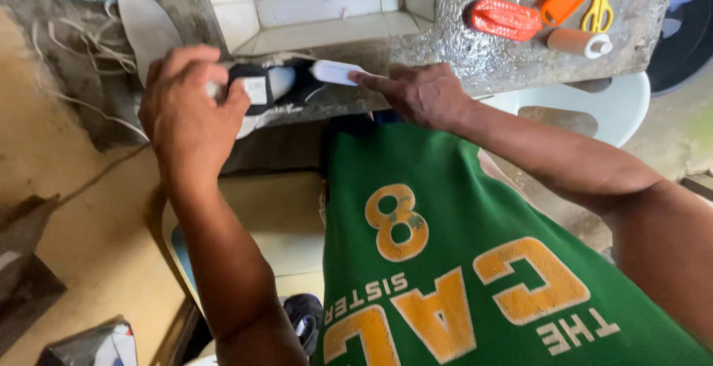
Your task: The person scrubs a white and black sneaker with a green brush and a white cleaning solution. They repeatedly apply the solution and scrub different parts of the shoe, including the sole and upper mesh, while holding it over a tiled sink.
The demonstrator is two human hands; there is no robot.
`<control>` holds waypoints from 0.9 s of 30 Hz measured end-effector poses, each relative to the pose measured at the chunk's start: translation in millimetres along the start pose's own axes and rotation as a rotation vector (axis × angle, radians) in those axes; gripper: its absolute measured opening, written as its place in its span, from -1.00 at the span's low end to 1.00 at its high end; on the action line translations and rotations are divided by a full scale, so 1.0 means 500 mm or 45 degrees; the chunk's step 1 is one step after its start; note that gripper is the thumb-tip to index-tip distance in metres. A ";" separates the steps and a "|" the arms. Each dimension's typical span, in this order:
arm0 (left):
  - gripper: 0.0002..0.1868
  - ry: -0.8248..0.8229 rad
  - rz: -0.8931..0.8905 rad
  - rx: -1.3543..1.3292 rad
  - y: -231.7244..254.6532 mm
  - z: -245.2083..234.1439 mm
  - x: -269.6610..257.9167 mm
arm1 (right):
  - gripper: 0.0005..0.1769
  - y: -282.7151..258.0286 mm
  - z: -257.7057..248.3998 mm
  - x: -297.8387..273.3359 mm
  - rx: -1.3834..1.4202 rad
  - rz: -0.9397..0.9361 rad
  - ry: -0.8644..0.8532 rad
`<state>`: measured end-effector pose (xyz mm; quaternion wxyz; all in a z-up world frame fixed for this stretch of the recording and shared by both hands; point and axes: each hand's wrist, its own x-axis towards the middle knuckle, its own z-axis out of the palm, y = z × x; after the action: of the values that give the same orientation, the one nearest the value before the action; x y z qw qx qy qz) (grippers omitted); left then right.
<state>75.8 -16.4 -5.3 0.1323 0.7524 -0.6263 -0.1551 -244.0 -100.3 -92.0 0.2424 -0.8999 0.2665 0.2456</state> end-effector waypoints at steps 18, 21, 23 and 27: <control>-0.85 -0.282 0.254 -0.293 0.008 -0.033 0.033 | -0.38 0.042 0.010 0.009 1.371 0.012 0.446; -0.83 -0.326 0.405 -0.296 0.033 -0.031 0.044 | -0.37 -0.030 -0.047 0.066 1.467 -0.300 0.617; -0.82 -0.391 0.428 -0.302 0.039 -0.032 0.061 | -0.41 -0.068 -0.075 0.086 1.473 -0.452 0.671; -0.82 -0.402 0.420 -0.272 0.037 -0.009 0.094 | -0.73 -0.079 -0.076 0.109 1.475 -0.426 0.736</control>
<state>68.8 -65.8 3.0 0.1352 0.5884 -0.7335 -0.3122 -168.4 -112.3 -81.9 0.6401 -0.6831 0.2664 -0.2292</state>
